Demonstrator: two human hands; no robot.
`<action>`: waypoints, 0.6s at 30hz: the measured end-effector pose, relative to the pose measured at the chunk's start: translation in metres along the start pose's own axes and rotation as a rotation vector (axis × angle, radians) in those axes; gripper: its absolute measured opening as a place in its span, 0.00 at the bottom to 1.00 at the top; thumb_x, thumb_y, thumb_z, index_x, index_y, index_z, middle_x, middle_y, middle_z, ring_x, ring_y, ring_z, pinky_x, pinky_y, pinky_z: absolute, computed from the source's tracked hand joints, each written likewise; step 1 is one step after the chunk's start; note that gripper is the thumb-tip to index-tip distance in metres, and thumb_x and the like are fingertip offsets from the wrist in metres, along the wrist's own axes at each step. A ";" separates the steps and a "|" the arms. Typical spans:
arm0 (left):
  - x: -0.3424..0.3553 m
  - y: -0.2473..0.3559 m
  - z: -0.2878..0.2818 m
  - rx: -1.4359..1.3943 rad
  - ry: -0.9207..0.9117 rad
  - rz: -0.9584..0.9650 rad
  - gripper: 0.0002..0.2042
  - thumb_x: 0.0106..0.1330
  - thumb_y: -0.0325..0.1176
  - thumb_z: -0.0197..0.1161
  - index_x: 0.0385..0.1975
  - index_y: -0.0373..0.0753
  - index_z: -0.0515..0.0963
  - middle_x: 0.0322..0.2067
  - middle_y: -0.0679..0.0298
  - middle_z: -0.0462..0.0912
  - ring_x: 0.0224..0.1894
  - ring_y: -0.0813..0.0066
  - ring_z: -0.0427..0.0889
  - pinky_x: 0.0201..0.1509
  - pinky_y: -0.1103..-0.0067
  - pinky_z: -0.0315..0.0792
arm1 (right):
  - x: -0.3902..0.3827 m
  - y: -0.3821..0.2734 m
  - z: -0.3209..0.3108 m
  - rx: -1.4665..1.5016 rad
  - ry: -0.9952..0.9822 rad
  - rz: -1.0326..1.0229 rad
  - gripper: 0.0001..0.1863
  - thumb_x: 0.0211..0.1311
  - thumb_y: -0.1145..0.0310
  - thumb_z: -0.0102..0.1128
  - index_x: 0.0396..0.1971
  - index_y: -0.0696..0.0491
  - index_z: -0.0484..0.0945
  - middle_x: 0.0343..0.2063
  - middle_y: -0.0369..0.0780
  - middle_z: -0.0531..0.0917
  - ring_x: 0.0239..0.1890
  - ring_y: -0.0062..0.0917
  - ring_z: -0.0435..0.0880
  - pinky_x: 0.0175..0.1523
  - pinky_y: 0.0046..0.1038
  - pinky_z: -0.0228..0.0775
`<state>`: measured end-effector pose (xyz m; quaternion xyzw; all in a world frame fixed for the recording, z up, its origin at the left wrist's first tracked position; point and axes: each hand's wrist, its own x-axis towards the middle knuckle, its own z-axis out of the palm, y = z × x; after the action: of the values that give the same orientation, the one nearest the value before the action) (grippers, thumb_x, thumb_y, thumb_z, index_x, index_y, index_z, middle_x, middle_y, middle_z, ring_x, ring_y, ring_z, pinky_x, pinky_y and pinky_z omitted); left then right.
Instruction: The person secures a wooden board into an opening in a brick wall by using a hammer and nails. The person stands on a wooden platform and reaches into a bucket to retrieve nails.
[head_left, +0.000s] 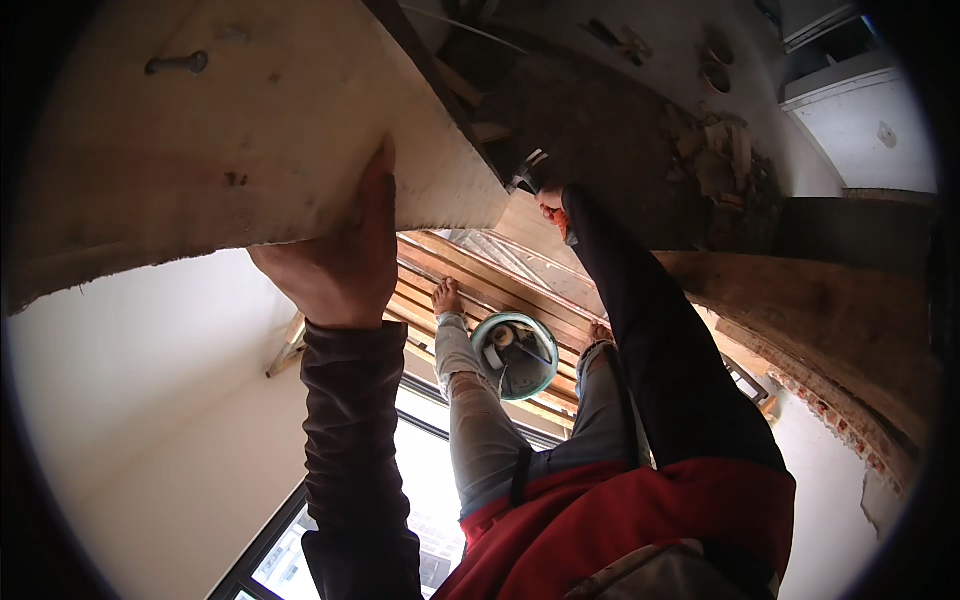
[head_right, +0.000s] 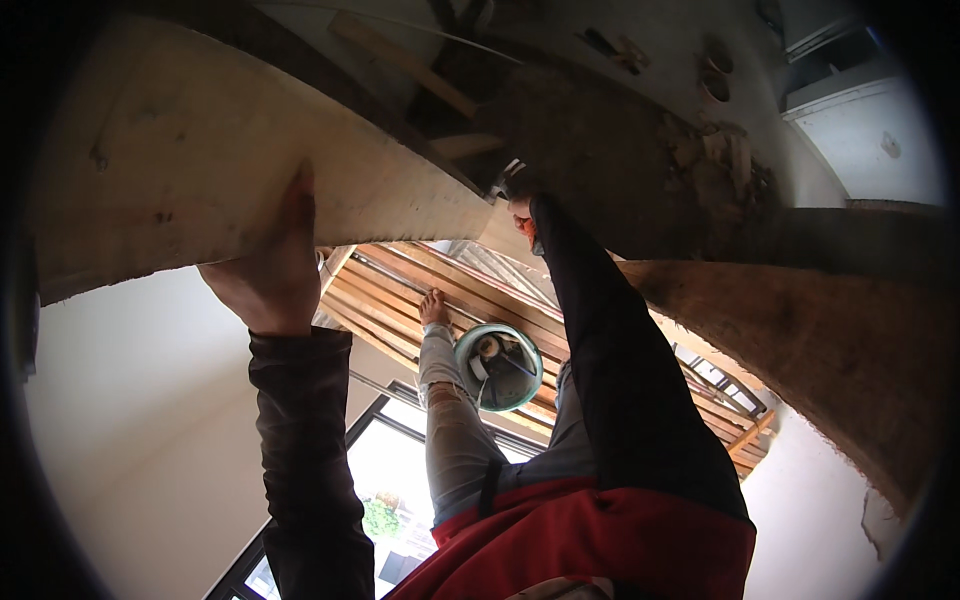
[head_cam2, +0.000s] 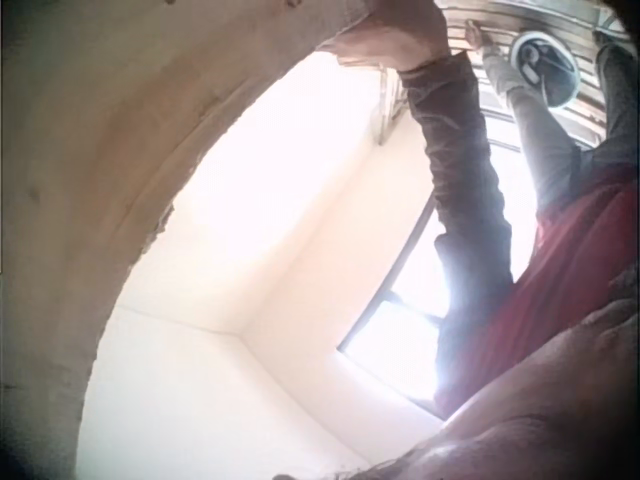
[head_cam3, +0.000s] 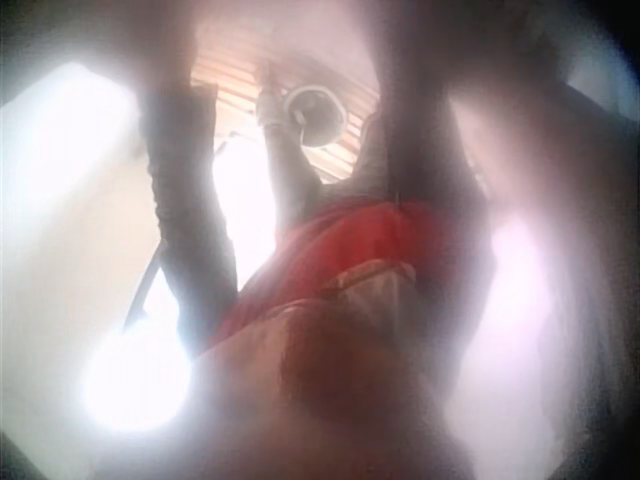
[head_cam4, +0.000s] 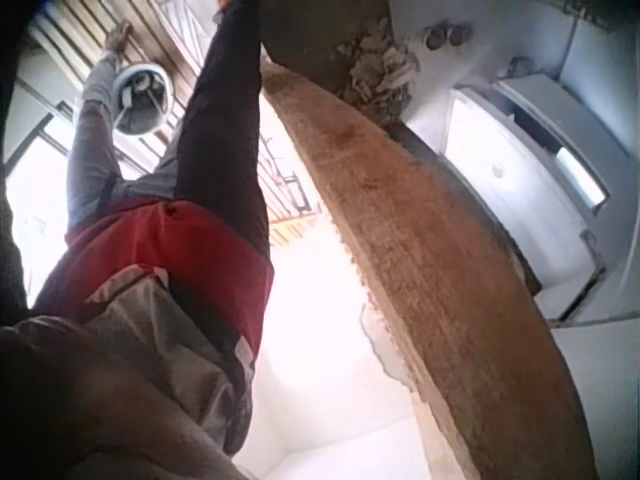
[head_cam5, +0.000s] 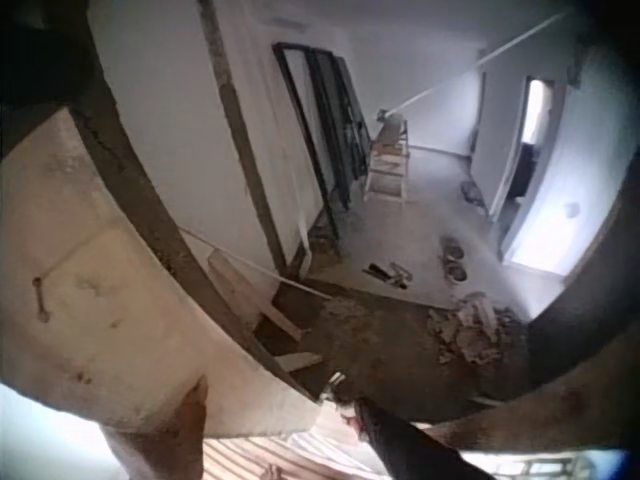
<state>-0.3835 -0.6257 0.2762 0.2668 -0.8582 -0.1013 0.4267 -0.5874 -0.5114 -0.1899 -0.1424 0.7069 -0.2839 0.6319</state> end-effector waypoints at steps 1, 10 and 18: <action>-0.001 -0.001 0.000 0.001 -0.001 -0.001 0.26 0.46 0.36 0.80 0.42 0.33 0.76 0.39 0.56 0.82 0.41 0.58 0.83 0.47 0.69 0.74 | 0.000 0.000 0.001 -0.024 -0.047 -0.006 0.10 0.61 0.73 0.38 0.25 0.56 0.71 0.15 0.45 0.76 0.13 0.36 0.75 0.18 0.43 0.68; 0.003 -0.002 0.004 0.003 0.053 0.083 0.22 0.47 0.31 0.77 0.40 0.31 0.77 0.35 0.55 0.83 0.35 0.57 0.84 0.44 0.69 0.75 | 0.007 0.005 0.012 0.088 0.076 0.079 0.06 0.62 0.73 0.47 0.24 0.53 0.65 0.13 0.38 0.67 0.10 0.26 0.68 0.14 0.36 0.60; 0.000 -0.004 0.002 -0.001 -0.024 -0.010 0.23 0.47 0.31 0.77 0.43 0.31 0.76 0.35 0.55 0.83 0.36 0.58 0.84 0.44 0.69 0.76 | 0.014 0.011 0.011 -0.160 0.031 -0.014 0.13 0.61 0.71 0.40 0.20 0.57 0.71 0.15 0.46 0.78 0.15 0.38 0.79 0.19 0.43 0.69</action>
<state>-0.3840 -0.6289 0.2736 0.2699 -0.8617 -0.1068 0.4161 -0.5774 -0.5129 -0.2076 -0.1930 0.7361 -0.2331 0.6055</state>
